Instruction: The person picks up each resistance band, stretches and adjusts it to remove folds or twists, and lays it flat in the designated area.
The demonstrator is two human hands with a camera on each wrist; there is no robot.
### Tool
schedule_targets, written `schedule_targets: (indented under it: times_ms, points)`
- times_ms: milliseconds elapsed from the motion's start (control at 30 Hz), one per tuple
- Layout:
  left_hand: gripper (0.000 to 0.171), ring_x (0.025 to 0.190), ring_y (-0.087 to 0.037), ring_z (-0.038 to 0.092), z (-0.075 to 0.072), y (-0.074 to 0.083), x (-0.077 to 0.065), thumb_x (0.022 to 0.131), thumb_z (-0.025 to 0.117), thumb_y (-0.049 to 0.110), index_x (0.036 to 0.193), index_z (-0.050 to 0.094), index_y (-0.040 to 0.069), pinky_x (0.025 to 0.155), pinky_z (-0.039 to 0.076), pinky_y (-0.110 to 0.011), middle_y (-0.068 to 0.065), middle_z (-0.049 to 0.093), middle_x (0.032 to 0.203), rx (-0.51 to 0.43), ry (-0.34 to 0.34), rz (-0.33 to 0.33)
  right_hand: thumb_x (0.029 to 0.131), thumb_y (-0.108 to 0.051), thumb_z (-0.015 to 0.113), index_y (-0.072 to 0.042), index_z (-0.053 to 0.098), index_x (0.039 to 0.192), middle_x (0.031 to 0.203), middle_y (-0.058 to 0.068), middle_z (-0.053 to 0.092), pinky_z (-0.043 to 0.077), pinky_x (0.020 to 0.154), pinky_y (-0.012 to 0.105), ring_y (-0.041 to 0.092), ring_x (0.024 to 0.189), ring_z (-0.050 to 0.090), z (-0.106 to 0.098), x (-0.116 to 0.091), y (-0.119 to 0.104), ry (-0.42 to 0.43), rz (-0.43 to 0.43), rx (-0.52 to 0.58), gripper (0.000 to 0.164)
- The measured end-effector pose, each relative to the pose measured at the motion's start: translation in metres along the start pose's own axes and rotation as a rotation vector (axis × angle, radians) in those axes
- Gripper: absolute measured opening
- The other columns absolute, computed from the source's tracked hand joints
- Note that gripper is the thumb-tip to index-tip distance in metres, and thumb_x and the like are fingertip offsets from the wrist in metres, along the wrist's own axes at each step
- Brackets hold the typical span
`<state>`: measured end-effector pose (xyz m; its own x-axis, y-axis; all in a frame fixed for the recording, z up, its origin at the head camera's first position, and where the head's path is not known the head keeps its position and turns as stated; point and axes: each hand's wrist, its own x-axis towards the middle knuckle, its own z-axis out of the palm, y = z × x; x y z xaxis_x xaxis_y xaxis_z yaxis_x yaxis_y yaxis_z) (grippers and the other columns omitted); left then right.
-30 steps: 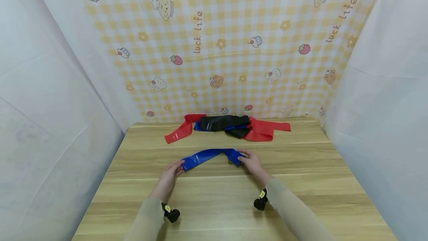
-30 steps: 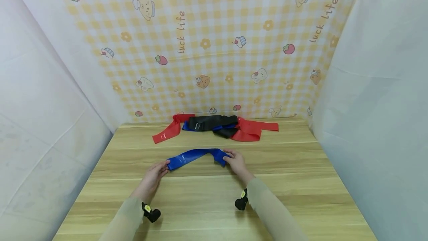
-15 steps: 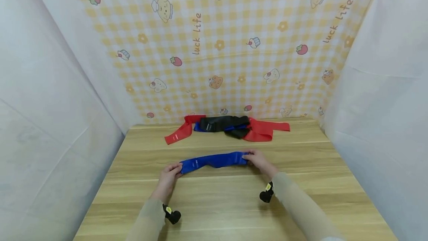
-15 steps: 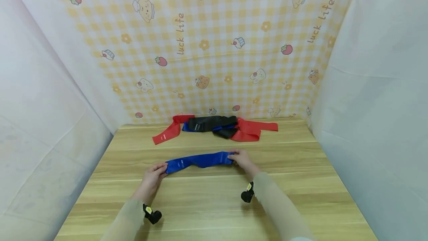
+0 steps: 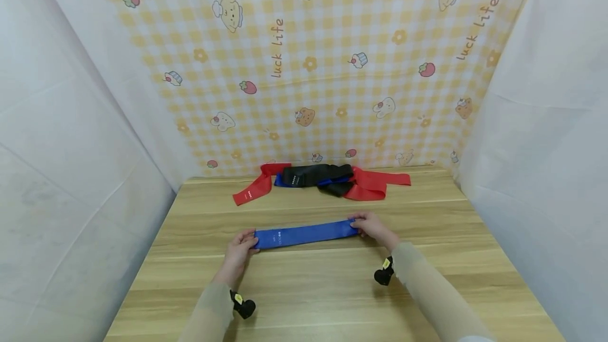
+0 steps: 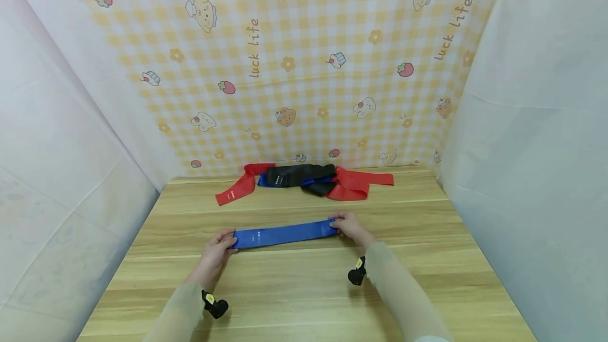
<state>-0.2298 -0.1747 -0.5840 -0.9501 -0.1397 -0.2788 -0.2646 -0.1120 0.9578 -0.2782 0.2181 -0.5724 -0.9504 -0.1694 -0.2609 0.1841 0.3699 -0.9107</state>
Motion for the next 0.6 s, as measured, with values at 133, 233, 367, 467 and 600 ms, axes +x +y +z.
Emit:
schedule_targets:
  times_ms: [133,233,367,467,600]
  points:
    - [0.038,0.083,-0.015,0.058,0.0004,0.0005,-0.0001,0.093,0.058,-0.003,0.130,0.050,-0.009,0.067,0.053,-0.024,-0.015,0.059,0.103,0.036,-0.007,-0.010,0.094,-0.005,0.057,0.005,0.062,0.121,0.070,0.004,0.053,0.044,0.057,0.028,0.016,0.061,0.048,0.0014,-0.0002,0.0000,-0.009,0.000,-0.020,0.030]
    - [0.038,0.084,-0.015,0.058,0.0009,0.0006,0.0003,0.093,0.059,-0.001,0.129,0.051,-0.009,0.068,0.054,-0.024,-0.015,0.059,0.103,0.061,-0.012,-0.011,0.094,-0.006,0.058,0.004,0.062,0.121,0.069,0.003,0.052,0.044,0.057,0.027,0.015,0.061,0.048,0.0021,0.0003,-0.0013,-0.006,0.006,-0.039,0.029]
    - [0.038,0.085,-0.017,0.058,0.0006,0.0004,0.0009,0.093,0.059,0.000,0.128,0.051,-0.010,0.069,0.054,-0.026,-0.017,0.061,0.103,0.081,-0.015,-0.006,0.094,-0.008,0.060,0.003,0.063,0.120,0.067,0.003,0.051,0.043,0.057,0.027,0.015,0.061,0.047,0.0023,0.0009,-0.0024,-0.007,0.023,-0.041,0.029]
    - [0.037,0.087,-0.018,0.059,0.0002,0.0002,0.0014,0.093,0.059,0.002,0.128,0.052,-0.010,0.069,0.055,-0.027,-0.018,0.062,0.105,0.093,-0.014,-0.008,0.093,-0.009,0.061,0.003,0.062,0.120,0.067,0.003,0.052,0.043,0.056,0.027,0.015,0.060,0.048,0.0016,0.0019,-0.0016,-0.012,0.031,-0.040,0.030]
    - [0.036,0.087,-0.019,0.060,-0.0001,-0.0006,0.0018,0.094,0.060,0.004,0.127,0.054,-0.009,0.069,0.055,-0.028,-0.021,0.063,0.108,0.100,-0.012,-0.007,0.094,-0.013,0.062,0.003,0.061,0.121,0.068,0.004,0.054,0.044,0.054,0.026,0.015,0.059,0.049,-0.0002,0.0030,-0.0007,-0.024,0.056,-0.028,0.032]
